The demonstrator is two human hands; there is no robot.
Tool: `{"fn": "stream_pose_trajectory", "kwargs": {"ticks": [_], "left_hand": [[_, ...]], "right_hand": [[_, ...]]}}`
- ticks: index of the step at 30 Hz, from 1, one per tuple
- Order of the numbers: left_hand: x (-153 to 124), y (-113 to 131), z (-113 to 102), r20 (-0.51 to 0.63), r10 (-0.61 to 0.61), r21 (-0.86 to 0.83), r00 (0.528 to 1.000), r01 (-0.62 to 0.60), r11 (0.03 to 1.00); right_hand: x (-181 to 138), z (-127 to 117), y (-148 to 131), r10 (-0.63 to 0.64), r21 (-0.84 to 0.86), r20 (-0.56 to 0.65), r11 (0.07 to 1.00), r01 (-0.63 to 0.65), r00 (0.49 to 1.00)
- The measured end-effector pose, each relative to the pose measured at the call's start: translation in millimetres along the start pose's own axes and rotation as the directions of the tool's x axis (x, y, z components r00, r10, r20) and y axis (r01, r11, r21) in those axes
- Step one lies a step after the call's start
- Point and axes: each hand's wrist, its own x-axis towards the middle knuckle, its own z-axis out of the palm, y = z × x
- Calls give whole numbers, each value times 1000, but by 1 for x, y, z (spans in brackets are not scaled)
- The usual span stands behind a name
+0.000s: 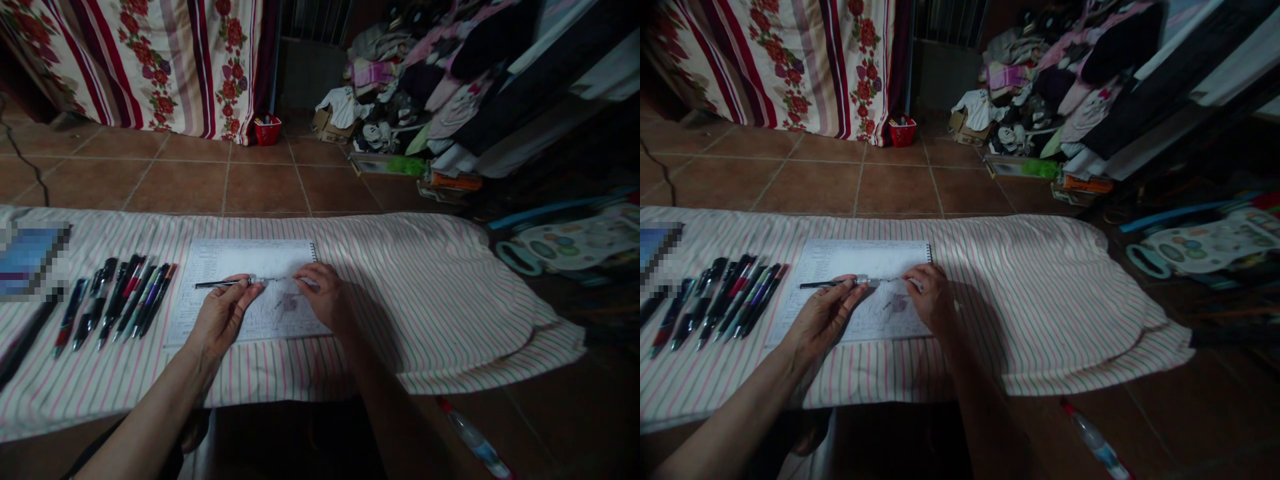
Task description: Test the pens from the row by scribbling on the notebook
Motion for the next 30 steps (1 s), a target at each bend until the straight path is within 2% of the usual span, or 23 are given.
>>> {"fn": "stream_pose_trajectory", "kwargs": {"ticks": [5,11,14,20,30], "left_hand": [[1,-2,-1,17,5,-4,1000,-5,1000],[0,-4,1,27,-8,-10,1000,8,1000],[-1,-5,1,38,-17,-12,999,18,1000],[-1,-5,0,43,-26,-1,999,26,1000],[-2,-7,-2,60,-27,4,998,26,1000]], "right_hand": [[-4,2,-4,-62,-13,135,998,65,989],[-5,3,-13,-112,-31,196,992,120,974],[-5,4,-16,-101,-46,177,993,111,979],[-2,7,-16,-97,-38,66,994,100,993],[3,15,-24,-119,14,43,993,118,992]]}}
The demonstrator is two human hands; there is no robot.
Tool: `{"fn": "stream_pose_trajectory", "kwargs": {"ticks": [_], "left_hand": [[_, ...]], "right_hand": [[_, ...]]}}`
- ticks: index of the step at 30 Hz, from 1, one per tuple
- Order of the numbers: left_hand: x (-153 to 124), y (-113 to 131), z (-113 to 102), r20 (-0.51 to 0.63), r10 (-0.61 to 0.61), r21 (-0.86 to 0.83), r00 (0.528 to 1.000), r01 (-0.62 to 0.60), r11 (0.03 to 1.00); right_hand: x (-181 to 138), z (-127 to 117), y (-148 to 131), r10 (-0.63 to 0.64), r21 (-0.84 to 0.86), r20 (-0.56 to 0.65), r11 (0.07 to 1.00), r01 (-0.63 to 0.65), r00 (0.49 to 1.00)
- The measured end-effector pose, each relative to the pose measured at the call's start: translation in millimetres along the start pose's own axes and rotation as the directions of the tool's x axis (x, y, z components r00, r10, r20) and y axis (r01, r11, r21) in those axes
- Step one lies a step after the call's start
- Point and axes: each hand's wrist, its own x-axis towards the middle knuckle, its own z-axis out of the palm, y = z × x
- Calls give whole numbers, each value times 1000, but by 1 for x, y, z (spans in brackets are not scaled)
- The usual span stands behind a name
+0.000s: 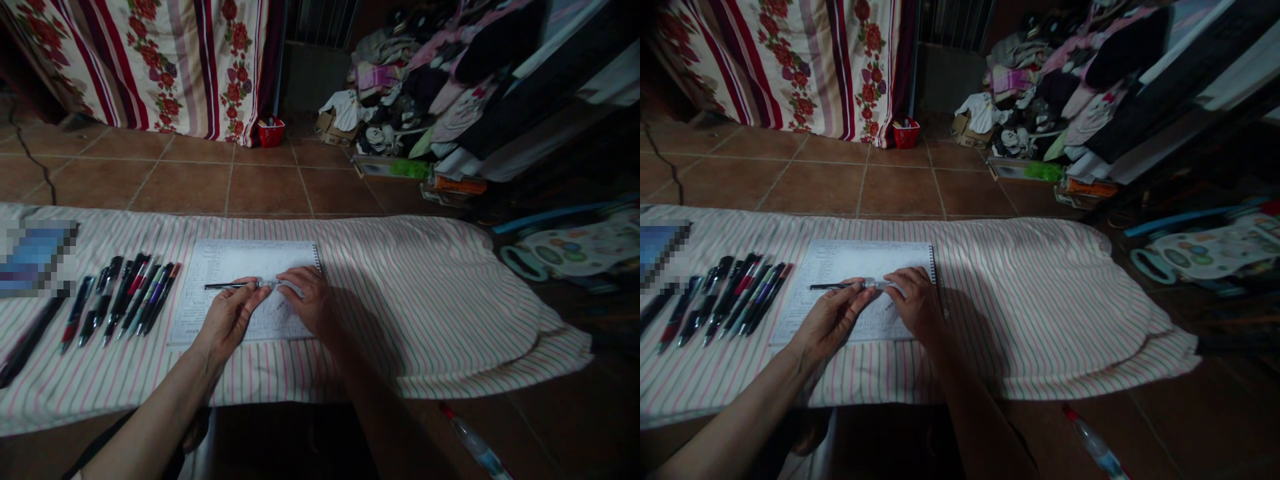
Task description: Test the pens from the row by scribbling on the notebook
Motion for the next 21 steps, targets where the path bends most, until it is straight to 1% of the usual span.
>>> {"fn": "stream_pose_trajectory", "kwargs": {"ticks": [4,13,18,21], "left_hand": [[0,0,0,-7,-7,6,1000,7,1000],[1,-1,0,0,-3,11,1000,3,1000],[0,0,1,-26,-4,10,1000,4,1000],[0,1,1,-32,-6,-2,999,6,1000]], "right_hand": [[2,2,0,6,24,-2,1000,-6,1000],[2,5,2,-25,16,-18,1000,25,1000],[2,3,3,1,12,-7,1000,-1,1000],[1,3,5,-1,15,-20,1000,2,1000]]}}
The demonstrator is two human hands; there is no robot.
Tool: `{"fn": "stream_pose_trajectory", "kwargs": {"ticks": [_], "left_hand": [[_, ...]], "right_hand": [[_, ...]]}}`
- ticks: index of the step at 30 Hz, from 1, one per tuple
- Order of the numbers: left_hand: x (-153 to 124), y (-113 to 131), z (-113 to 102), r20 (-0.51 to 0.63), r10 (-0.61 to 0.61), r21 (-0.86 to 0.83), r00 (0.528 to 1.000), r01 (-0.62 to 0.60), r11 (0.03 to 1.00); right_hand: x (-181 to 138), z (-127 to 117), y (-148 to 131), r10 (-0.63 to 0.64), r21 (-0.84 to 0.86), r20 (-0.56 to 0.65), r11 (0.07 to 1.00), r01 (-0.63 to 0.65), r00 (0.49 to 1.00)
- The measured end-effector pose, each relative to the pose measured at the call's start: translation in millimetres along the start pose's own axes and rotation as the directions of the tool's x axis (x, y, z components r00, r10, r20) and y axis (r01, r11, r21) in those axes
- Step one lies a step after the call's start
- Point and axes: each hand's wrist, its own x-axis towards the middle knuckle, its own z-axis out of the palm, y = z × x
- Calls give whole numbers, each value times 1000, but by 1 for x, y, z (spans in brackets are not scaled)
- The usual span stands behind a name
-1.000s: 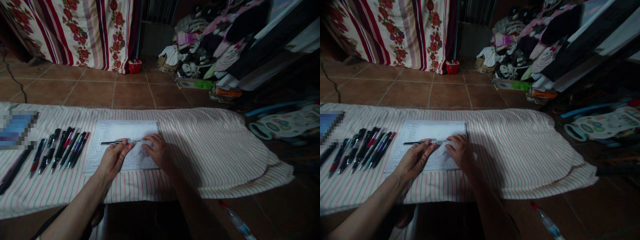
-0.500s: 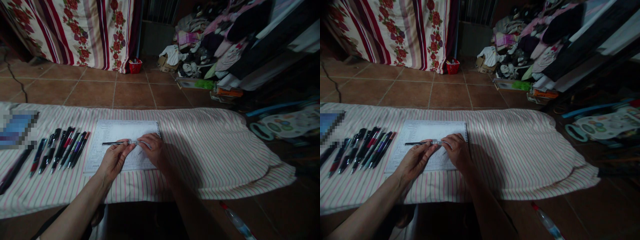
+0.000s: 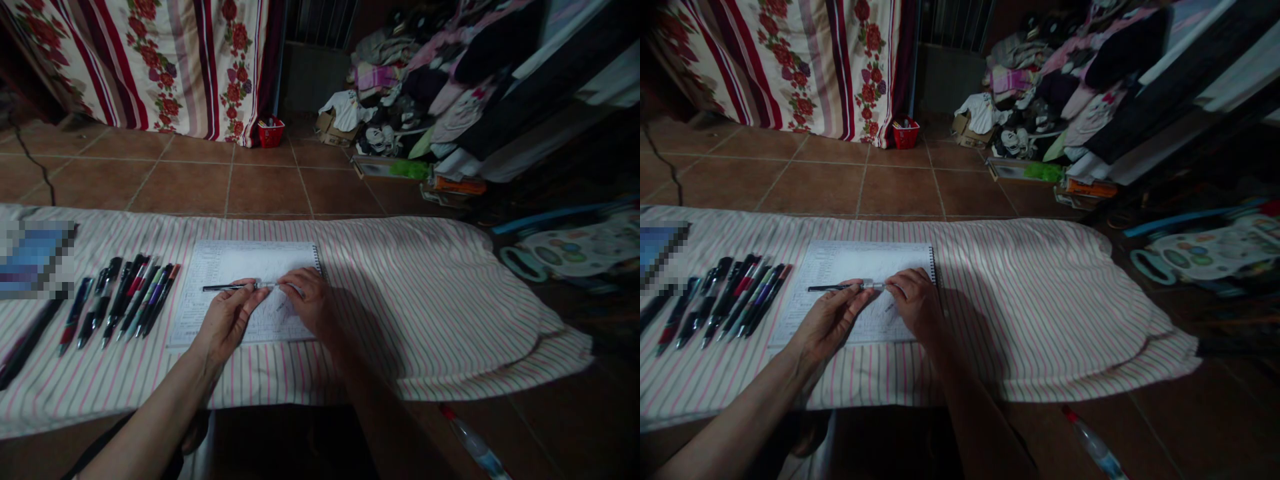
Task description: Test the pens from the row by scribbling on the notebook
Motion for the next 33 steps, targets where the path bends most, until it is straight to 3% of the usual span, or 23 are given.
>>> {"fn": "stream_pose_trajectory", "kwargs": {"ticks": [15,22,33], "left_hand": [[-3,16,-7,-75,6,3,997,-6,1000],[-5,26,-15,-117,2,-4,993,-3,1000],[-6,26,-22,-90,2,-21,996,-4,1000]], "right_hand": [[-1,-16,18,21,-31,-36,999,-22,999],[-2,-24,37,88,-41,-72,995,-91,994],[4,-5,36,98,-113,-79,988,-107,992]]}}
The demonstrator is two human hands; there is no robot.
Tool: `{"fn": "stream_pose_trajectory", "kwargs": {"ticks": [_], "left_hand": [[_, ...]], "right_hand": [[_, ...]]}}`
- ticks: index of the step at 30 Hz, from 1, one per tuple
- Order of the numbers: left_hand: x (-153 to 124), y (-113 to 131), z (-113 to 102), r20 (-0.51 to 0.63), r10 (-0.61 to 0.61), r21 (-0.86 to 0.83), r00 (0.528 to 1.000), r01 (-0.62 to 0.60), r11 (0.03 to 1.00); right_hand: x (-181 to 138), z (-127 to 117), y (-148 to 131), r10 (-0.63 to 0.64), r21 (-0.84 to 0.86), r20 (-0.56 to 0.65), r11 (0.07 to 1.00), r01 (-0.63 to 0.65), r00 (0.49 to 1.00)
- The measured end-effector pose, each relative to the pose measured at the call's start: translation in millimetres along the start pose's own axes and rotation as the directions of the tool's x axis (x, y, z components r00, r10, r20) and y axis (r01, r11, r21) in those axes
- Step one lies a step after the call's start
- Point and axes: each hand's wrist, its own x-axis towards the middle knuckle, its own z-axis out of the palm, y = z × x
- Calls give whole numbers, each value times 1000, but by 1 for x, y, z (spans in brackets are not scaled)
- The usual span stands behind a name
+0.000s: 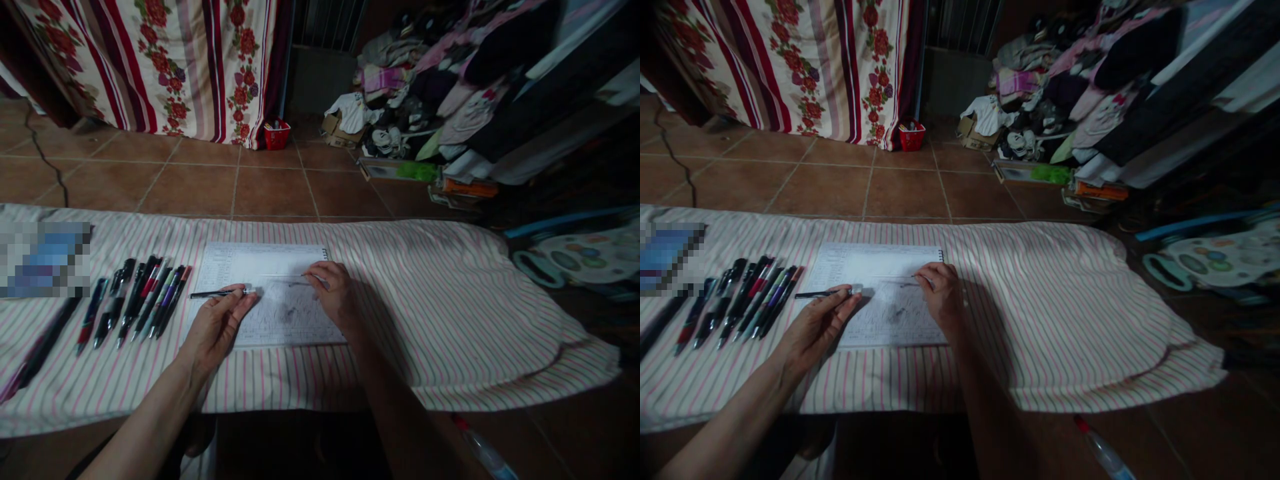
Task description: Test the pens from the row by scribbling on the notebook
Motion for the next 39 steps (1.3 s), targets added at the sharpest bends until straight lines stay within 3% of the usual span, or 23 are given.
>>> {"fn": "stream_pose_trajectory", "kwargs": {"ticks": [7,23,31,39], "left_hand": [[0,-4,3,13,-11,-1,1000,11,1000],[-1,-10,8,38,-20,4,999,20,1000],[0,-13,8,56,-23,6,998,23,1000],[-1,-12,9,75,-14,-26,997,16,1000]], "right_hand": [[3,12,-2,47,-40,32,998,-45,998],[3,8,-7,52,-98,82,994,-44,995],[1,3,-7,51,-59,40,997,-49,998],[2,-4,-18,-22,2,-62,1000,23,998]]}}
